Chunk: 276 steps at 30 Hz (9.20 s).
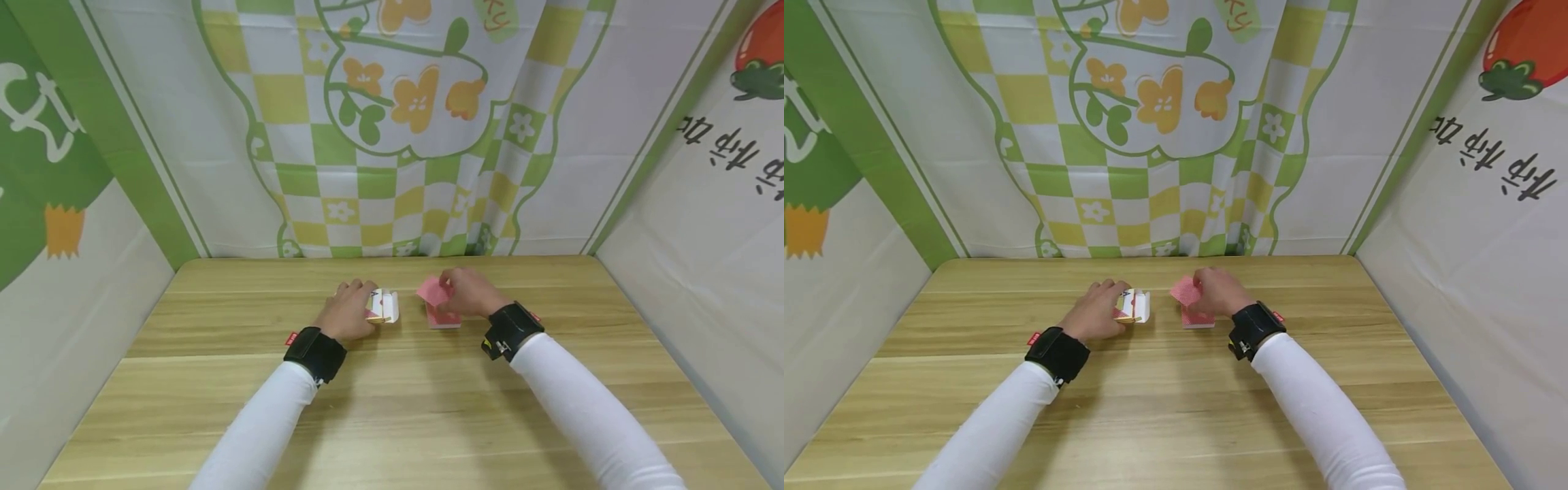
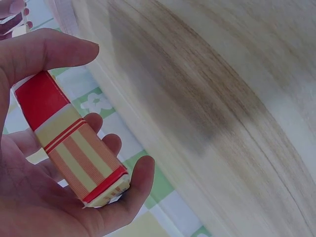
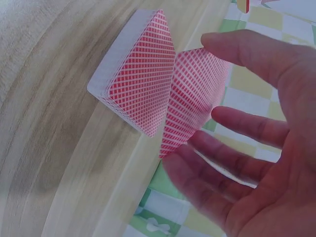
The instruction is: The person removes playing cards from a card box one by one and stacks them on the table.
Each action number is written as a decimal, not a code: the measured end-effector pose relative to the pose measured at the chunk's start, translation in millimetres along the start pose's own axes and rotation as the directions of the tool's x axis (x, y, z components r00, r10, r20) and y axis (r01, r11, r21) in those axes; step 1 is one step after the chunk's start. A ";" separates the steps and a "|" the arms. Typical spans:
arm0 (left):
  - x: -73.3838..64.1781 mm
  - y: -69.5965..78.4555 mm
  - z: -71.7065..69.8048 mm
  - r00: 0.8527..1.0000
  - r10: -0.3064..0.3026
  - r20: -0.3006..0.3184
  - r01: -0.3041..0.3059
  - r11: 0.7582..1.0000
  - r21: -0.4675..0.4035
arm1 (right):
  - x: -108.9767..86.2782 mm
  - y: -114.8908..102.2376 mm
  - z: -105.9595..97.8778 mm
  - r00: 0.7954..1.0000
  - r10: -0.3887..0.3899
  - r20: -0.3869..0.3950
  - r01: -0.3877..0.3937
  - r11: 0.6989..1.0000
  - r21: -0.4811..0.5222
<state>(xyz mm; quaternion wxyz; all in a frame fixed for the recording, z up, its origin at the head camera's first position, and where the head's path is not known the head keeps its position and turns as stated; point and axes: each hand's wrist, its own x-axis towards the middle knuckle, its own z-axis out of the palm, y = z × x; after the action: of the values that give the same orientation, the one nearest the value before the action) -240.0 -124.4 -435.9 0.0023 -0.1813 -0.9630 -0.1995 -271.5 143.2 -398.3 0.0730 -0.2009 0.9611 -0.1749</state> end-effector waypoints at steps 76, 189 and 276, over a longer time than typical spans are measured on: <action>0.2 3.7 5.2 1.000 -0.016 0.015 0.016 1.000 -0.003 | 9.9 -17.2 31.2 0.953 0.287 -0.094 -0.295 0.952 -0.083; 3.8 15.5 1.9 0.999 0.046 -0.008 -0.046 0.999 -0.004 | 14.1 -45.8 39.0 0.980 0.181 0.082 -0.196 0.823 0.533; 0.6 4.7 5.1 0.999 0.034 0.009 -0.034 0.999 -0.006 | 4.5 -0.6 -2.5 0.994 -0.072 0.083 0.075 0.997 -0.036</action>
<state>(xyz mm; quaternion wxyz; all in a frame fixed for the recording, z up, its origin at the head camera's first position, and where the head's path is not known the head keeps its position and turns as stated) -238.6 -118.2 -438.8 0.0007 -0.1987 -0.9592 -0.2013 -275.9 141.6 -396.1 0.1018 -0.2445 0.9525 -0.1501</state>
